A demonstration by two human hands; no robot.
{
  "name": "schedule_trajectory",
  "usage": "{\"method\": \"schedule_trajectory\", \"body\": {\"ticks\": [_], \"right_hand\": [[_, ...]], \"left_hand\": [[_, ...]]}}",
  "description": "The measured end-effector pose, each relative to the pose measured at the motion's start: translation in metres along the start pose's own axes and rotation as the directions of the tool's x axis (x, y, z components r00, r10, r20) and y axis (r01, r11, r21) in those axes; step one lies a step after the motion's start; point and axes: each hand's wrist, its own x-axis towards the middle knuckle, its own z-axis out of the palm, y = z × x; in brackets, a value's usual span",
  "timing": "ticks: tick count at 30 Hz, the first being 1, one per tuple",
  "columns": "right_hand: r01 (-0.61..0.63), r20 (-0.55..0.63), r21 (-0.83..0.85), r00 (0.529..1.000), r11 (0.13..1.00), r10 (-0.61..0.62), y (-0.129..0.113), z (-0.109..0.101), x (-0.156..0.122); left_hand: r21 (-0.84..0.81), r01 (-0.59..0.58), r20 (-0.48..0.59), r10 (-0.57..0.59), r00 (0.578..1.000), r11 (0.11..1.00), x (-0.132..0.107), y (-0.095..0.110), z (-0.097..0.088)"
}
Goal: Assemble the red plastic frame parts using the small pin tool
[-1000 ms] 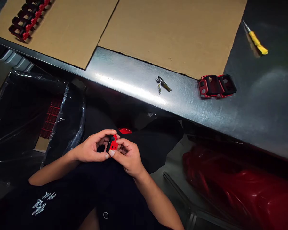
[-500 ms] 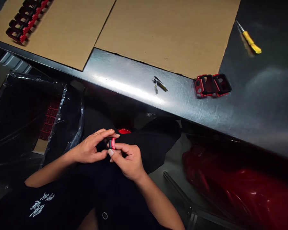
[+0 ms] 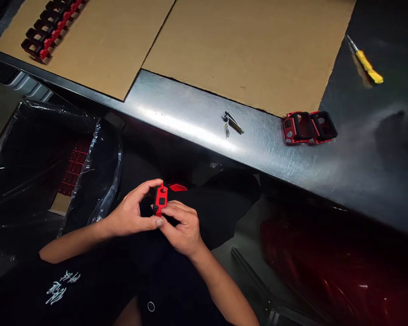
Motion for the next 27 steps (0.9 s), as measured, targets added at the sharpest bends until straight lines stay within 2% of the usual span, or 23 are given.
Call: {"method": "schedule_trajectory", "body": {"ticks": [4, 7, 10, 13, 19, 27], "right_hand": [[0.003, -0.006, 0.000, 1.000, 1.000, -0.003, -0.003, -0.002, 0.001], [0.021, -0.036, 0.014, 0.999, 1.000, -0.021, -0.004, -0.004, 0.003], [-0.010, -0.072, 0.019, 0.997, 1.000, 0.011, -0.005, -0.007, 0.002], [-0.044, -0.094, 0.031, 0.994, 0.999, 0.047, -0.005, -0.008, 0.001], [-0.121, -0.065, 0.113, 0.990, 0.986, 0.129, -0.009, -0.008, -0.001], [-0.209, -0.002, 0.359, 0.974, 0.910, 0.225, -0.006, -0.006, -0.005]], "left_hand": [[0.077, -0.136, -0.036, 0.139, 0.990, 0.988, 0.001, -0.002, 0.002], [0.128, -0.245, -0.029, 0.250, 0.968, 0.961, 0.000, -0.003, 0.002], [0.169, -0.321, -0.022, 0.329, 0.944, 0.932, 0.000, -0.004, 0.002], [0.188, -0.366, -0.019, 0.376, 0.926, 0.911, 0.000, -0.004, 0.002], [0.215, -0.411, -0.022, 0.425, 0.905, 0.886, -0.001, -0.007, 0.002], [0.323, -0.507, -0.001, 0.536, 0.844, 0.799, -0.001, -0.019, 0.003]]}}
